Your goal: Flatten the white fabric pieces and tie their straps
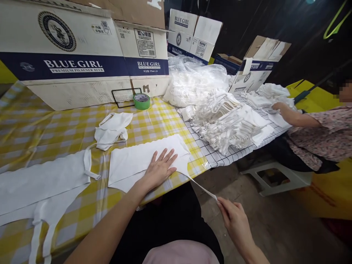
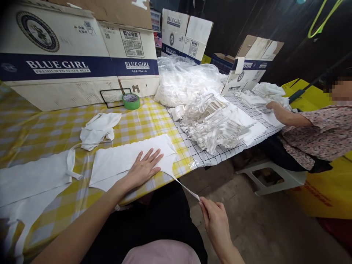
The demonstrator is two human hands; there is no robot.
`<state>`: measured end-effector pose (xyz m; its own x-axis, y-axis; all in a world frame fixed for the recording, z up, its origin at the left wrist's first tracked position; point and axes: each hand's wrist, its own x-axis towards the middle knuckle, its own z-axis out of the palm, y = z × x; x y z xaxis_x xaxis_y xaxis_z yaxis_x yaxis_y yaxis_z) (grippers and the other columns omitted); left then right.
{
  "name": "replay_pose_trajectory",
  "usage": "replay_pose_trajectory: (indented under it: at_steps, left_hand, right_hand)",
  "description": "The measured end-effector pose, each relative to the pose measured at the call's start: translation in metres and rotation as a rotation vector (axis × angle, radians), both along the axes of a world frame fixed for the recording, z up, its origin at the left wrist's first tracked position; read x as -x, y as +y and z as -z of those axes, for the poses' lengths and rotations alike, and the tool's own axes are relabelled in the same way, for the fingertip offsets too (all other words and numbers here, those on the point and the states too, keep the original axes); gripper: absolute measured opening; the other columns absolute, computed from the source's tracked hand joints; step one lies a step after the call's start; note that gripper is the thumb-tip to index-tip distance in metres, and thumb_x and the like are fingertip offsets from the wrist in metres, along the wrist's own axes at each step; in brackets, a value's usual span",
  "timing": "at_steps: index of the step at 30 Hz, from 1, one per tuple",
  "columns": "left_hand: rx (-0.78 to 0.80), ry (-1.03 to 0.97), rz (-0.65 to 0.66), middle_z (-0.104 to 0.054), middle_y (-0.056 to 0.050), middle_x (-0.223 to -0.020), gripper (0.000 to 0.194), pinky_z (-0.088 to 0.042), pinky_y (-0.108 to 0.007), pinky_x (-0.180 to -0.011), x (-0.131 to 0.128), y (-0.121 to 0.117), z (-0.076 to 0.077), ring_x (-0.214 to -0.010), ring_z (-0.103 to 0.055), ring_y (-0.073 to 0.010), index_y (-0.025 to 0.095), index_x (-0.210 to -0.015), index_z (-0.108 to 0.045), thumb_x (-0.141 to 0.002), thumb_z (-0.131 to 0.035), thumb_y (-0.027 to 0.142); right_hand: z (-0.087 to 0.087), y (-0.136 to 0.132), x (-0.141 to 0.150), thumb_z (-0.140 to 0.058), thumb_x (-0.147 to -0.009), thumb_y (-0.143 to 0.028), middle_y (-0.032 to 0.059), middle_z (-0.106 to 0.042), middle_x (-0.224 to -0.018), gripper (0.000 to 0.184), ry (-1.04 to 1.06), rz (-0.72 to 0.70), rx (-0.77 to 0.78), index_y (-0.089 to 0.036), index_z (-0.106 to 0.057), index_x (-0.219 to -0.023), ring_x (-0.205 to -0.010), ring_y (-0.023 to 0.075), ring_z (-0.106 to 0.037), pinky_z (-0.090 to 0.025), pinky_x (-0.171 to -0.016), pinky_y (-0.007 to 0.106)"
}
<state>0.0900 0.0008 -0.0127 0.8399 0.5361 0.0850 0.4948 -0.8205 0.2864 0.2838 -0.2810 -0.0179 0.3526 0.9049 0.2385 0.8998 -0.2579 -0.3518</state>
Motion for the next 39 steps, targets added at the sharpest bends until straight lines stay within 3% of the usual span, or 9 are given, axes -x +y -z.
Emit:
replay_pose_trajectory:
  at_steps: [6,10,13,16,20,24,31,35,39]
  left_hand:
    - [-0.024,0.001,-0.007,-0.021,0.003,-0.149,0.051,-0.002,-0.052,-0.109,-0.002,0.001,0.002,-0.138,-0.011,-0.025,0.034,-0.14,-0.023,-0.091,-0.03,0.046]
    - [-0.028,0.017,0.003,-0.02,0.003,-0.149,0.052,-0.004,-0.054,-0.109,-0.001,0.006,0.006,-0.138,-0.01,-0.0255,0.033,-0.14,-0.023,-0.091,-0.029,0.047]
    - [-0.019,0.023,-0.021,-0.02,-0.001,-0.149,0.052,-0.006,-0.058,-0.107,-0.004,0.004,0.002,-0.137,-0.012,-0.028,0.03,-0.14,-0.025,-0.091,-0.031,0.045]
    - [-0.056,-0.065,-0.016,-0.02,-0.006,-0.149,0.05,-0.002,-0.058,-0.108,-0.015,-0.02,-0.014,-0.137,-0.014,-0.0282,0.024,-0.14,-0.026,-0.092,-0.031,0.036]
    - [0.037,-0.206,0.255,-0.031,-0.004,-0.145,0.047,-0.002,-0.049,-0.112,-0.039,-0.074,-0.041,-0.136,-0.021,-0.0209,0.024,-0.139,-0.027,-0.093,-0.03,0.032]
    - [0.297,-0.225,0.339,-0.053,-0.004,-0.129,0.046,-0.015,-0.044,-0.111,-0.056,-0.099,-0.043,-0.125,-0.041,-0.0201,0.025,-0.132,-0.039,-0.09,-0.04,0.04]
    - [0.437,-0.237,0.303,-0.068,0.001,-0.075,0.02,-0.036,-0.033,-0.092,-0.064,-0.077,-0.027,-0.076,-0.06,-0.0144,0.023,-0.083,-0.068,-0.086,-0.051,0.033]
    - [0.493,-0.274,0.263,-0.069,0.001,-0.077,0.02,-0.037,-0.031,-0.088,-0.064,-0.075,-0.026,-0.075,-0.061,-0.0143,0.021,-0.083,-0.068,-0.086,-0.051,0.031]
    - [0.532,-0.288,0.242,-0.07,0.001,-0.082,0.019,-0.037,-0.029,-0.087,-0.061,-0.074,-0.028,-0.079,-0.06,-0.0143,0.021,-0.082,-0.068,-0.086,-0.051,0.03]
  right_hand:
    - [-0.008,-0.013,-0.019,-0.04,-0.091,-0.025,0.002,-0.053,-0.068,0.034,-0.161,0.111,-0.039,-0.022,-0.054,-0.122,-0.057,0.0139,-0.047,-0.037,-0.06,0.028]
    - [-0.013,-0.014,-0.016,-0.042,-0.09,-0.02,0.0029,-0.052,-0.078,0.045,-0.107,0.035,-0.128,-0.027,-0.04,-0.134,-0.064,0.0147,-0.048,-0.039,-0.063,0.029]
    - [-0.02,-0.014,-0.01,-0.046,-0.087,-0.017,0.0039,-0.055,-0.084,0.041,-0.079,-0.006,-0.185,-0.03,-0.048,-0.127,-0.072,0.0161,-0.052,-0.039,-0.067,0.031]
    - [-0.028,-0.012,-0.007,-0.048,-0.085,-0.016,0.0051,-0.059,-0.089,0.032,-0.054,0.016,-0.246,-0.029,-0.057,-0.113,-0.079,0.018,-0.056,-0.039,-0.069,0.033]
    - [-0.037,-0.006,-0.004,-0.048,-0.084,-0.014,0.0049,-0.063,-0.091,0.028,-0.085,0.005,-0.294,-0.028,-0.061,-0.105,-0.084,0.0198,-0.059,-0.039,-0.075,0.036]
    - [-0.046,0.0,-0.005,-0.049,-0.081,-0.009,0.0028,-0.065,-0.09,0.031,-0.142,-0.076,-0.293,-0.03,-0.061,-0.101,-0.087,0.0211,-0.057,-0.037,-0.079,0.039]
    - [-0.046,0.004,-0.017,-0.049,-0.083,-0.014,0.0045,-0.062,-0.096,0.023,-0.097,-0.011,-0.227,-0.028,-0.062,-0.095,-0.095,0.0238,-0.053,-0.034,-0.082,0.041]
    - [-0.026,0.015,-0.006,-0.044,-0.087,-0.032,0.0066,-0.06,-0.09,0.023,0.239,0.09,-0.015,-0.025,-0.066,-0.09,-0.089,0.0238,-0.054,-0.037,-0.079,0.04]
    - [0.0,0.039,0.027,-0.04,-0.087,-0.05,0.0054,-0.06,-0.078,0.041,1.151,0.121,0.133,-0.02,-0.068,-0.093,-0.069,0.0171,-0.056,-0.043,-0.062,0.03]
